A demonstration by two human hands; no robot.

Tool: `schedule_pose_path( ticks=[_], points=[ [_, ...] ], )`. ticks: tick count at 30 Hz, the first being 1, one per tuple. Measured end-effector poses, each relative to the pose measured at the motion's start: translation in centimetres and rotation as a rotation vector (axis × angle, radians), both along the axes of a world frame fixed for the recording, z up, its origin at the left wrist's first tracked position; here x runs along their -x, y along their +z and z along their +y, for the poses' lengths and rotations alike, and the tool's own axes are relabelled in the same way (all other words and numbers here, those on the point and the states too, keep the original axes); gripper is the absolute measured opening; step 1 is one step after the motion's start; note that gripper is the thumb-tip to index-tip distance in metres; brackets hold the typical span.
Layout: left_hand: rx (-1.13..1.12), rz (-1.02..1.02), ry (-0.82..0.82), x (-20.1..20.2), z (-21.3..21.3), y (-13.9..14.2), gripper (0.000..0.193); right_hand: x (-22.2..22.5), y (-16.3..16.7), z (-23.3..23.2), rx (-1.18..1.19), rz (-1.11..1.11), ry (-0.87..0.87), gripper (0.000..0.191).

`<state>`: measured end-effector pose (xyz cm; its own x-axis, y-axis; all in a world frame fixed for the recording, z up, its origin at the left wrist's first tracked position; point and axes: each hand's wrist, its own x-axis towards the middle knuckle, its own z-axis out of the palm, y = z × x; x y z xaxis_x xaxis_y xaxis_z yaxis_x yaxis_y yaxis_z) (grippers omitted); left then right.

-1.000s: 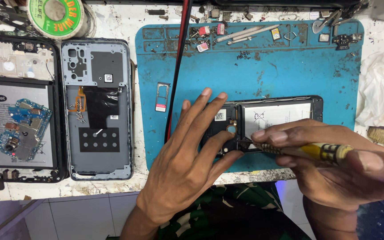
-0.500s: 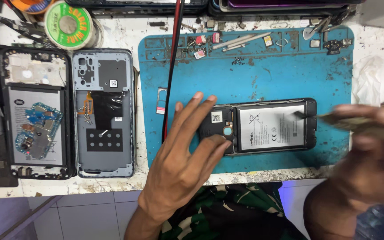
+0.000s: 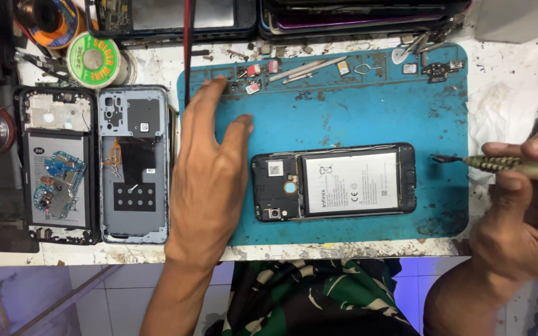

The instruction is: The person picks up a smartphone, removes its back cover, and takes out the battery. They then use a screwdriver to unscrew components from the phone's internal frame while it lies on a work mat, working on the device at a cluttered repair bench.

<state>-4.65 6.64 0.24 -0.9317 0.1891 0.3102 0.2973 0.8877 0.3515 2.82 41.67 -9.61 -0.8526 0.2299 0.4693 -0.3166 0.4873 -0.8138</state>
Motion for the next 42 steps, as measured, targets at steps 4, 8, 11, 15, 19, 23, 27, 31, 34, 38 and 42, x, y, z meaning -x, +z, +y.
schedule_pose_path(
  ticks=[4, 8, 11, 15, 19, 23, 27, 31, 34, 38, 42],
  points=[
    [0.029, 0.04, 0.067, 0.4, 0.5, -0.3, 0.019, 0.5, 0.8, -0.6, 0.047, 0.021, 0.049, 0.018],
    [0.041, 0.044, 0.07, 0.2, 0.4, -0.5, 0.028, 0.8, 1.8, -1.5, 0.062, 0.026, 0.098, 0.017],
    [0.01, 0.062, 0.077, -0.1, 0.0, -0.5, 0.031, 1.2, 2.9, -2.1, 0.022, -0.042, 0.119, 0.018],
    [-0.098, 0.096, 0.069, -1.2, -1.1, -0.1, 0.032, 1.7, 4.5, -2.9, -0.025, -0.143, 0.115, 0.023],
    [-0.211, 0.056, -0.104, -2.3, -1.7, 0.2, 0.027, 2.1, 6.2, -4.4, -0.059, -0.107, 0.069, 0.016],
    [-0.234, -0.071, -0.315, -4.3, -0.9, 0.3, 0.041, 3.6, 8.6, -6.6, -0.042, -0.081, 0.286, 0.015],
    [-0.202, -0.078, -0.396, -5.0, -0.5, -0.5, 0.053, 6.5, 10.7, -9.2, 0.058, -0.258, 0.541, 0.027],
    [-0.242, -0.09, -0.419, -5.2, -1.1, -1.4, 0.063, 9.8, 11.6, -11.8, -0.19, -0.171, 0.742, 0.054],
    [-0.271, -0.096, -0.38, -5.5, -1.4, -1.8, 0.069, 11.1, 11.6, -13.0, -0.239, -0.22, 0.762, 0.064],
    [-0.313, -0.087, -0.315, -5.8, -1.7, -2.2, 0.075, 11.5, 10.7, -13.4, -0.074, -0.28, 0.761, 0.056],
    [-0.362, -0.091, -0.307, -5.9, -1.9, -2.3, 0.076, 11.3, 9.7, -13.4, -0.122, -0.333, 0.761, 0.048]
  ],
)
